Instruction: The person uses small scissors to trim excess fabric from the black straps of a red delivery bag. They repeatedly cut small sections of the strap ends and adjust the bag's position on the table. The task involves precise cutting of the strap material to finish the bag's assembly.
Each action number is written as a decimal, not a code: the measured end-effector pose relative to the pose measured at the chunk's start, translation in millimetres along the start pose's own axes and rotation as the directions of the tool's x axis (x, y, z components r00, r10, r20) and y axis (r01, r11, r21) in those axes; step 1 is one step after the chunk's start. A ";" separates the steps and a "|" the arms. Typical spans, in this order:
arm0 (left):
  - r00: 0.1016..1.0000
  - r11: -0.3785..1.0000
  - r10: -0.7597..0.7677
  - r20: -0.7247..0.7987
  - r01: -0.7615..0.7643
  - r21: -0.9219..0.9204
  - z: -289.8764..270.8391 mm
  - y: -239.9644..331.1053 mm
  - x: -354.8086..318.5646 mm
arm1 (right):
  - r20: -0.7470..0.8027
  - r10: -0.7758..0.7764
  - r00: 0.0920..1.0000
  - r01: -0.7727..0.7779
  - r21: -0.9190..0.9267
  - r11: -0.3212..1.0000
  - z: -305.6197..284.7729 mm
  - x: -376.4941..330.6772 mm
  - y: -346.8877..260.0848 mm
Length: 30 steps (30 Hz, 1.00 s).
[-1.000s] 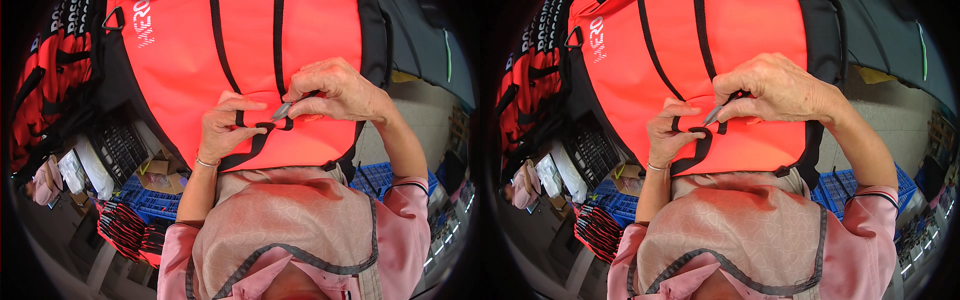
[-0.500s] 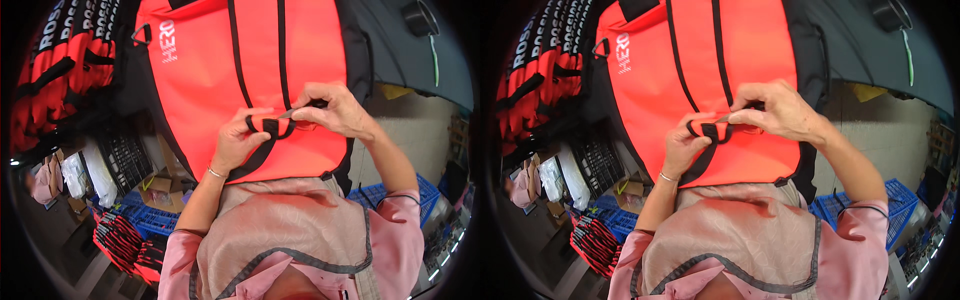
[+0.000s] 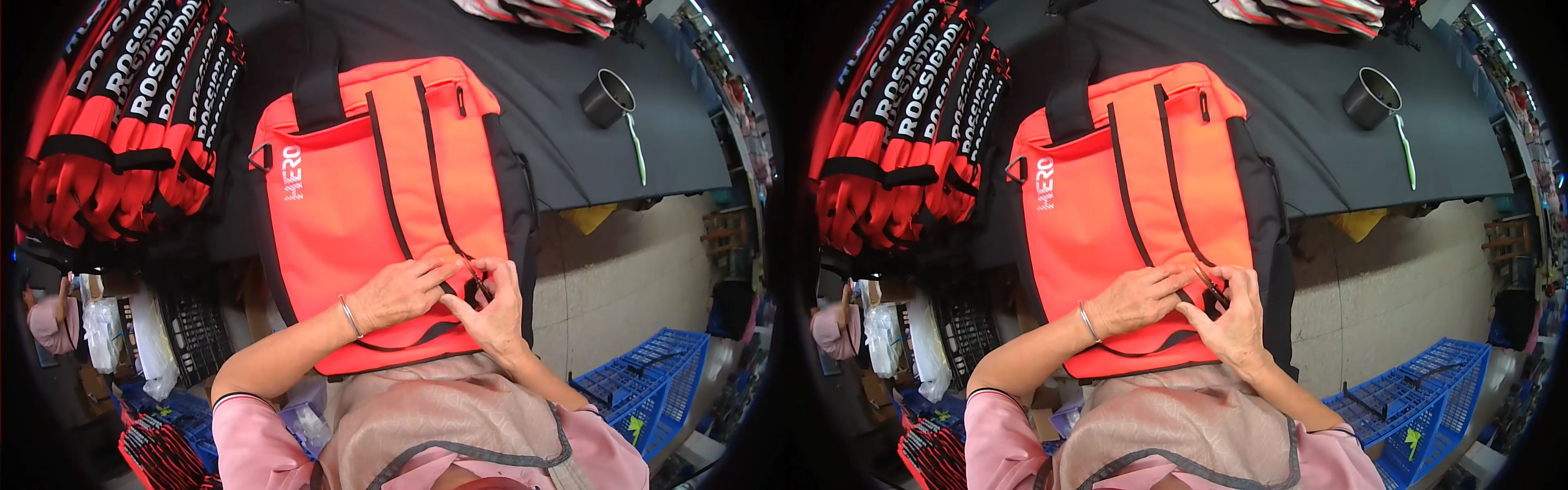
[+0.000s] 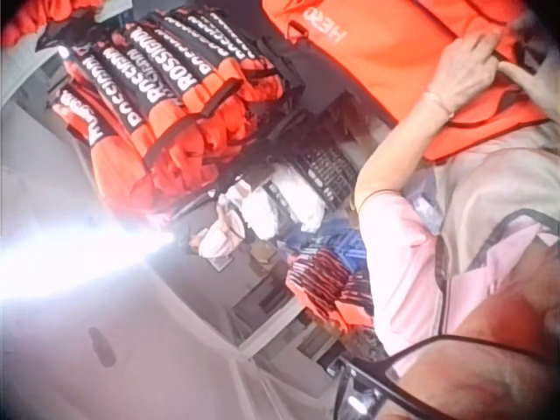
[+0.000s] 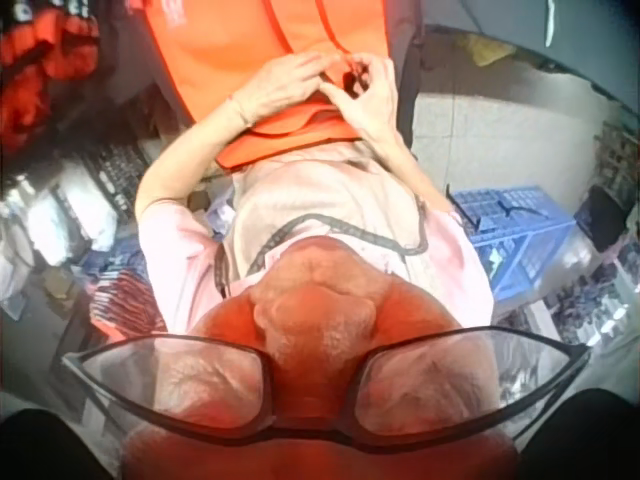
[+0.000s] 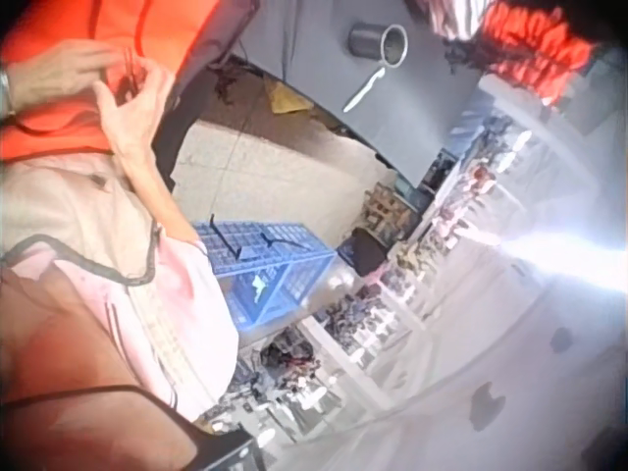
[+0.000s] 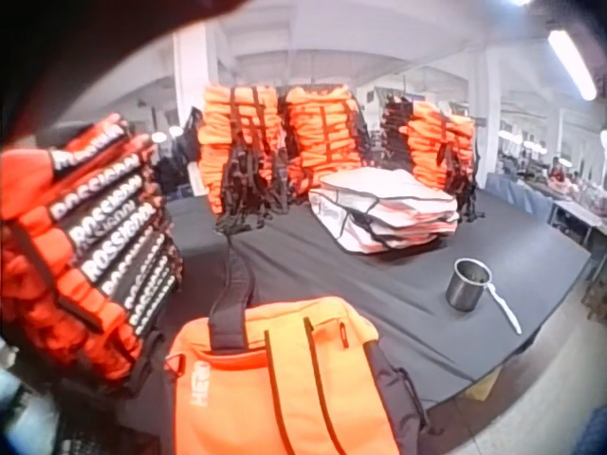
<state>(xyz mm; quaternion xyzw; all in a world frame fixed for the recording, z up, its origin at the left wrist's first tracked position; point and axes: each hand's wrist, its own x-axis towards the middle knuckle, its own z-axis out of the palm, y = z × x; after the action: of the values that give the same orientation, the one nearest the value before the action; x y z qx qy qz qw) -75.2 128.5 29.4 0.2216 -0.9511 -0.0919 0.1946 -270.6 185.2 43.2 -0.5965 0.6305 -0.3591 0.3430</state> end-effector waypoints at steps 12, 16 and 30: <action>0.941 0.969 0.197 -0.275 -0.144 0.201 -33.4 -42.2 37.4 | 0.289 0.322 0.902 -0.418 0.772 0.478 -16.4 27.7 -17.7; 0.891 0.960 0.278 -0.360 -0.240 0.148 -50.9 -48.3 42.4 | 0.305 0.304 0.903 -0.412 0.815 0.406 -43.4 31.9 -18.3; 0.910 0.868 -0.415 -0.005 0.394 -0.302 -49.3 -22.9 55.2 | 0.011 -0.358 0.934 0.350 0.180 0.919 -66.9 51.9 -43.7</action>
<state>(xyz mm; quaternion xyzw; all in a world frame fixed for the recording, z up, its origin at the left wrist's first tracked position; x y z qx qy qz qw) -91.7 78.7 86.4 0.3873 -0.8518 -0.2632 0.2349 -308.8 135.0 114.6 -0.6759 0.4705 -0.4562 0.3371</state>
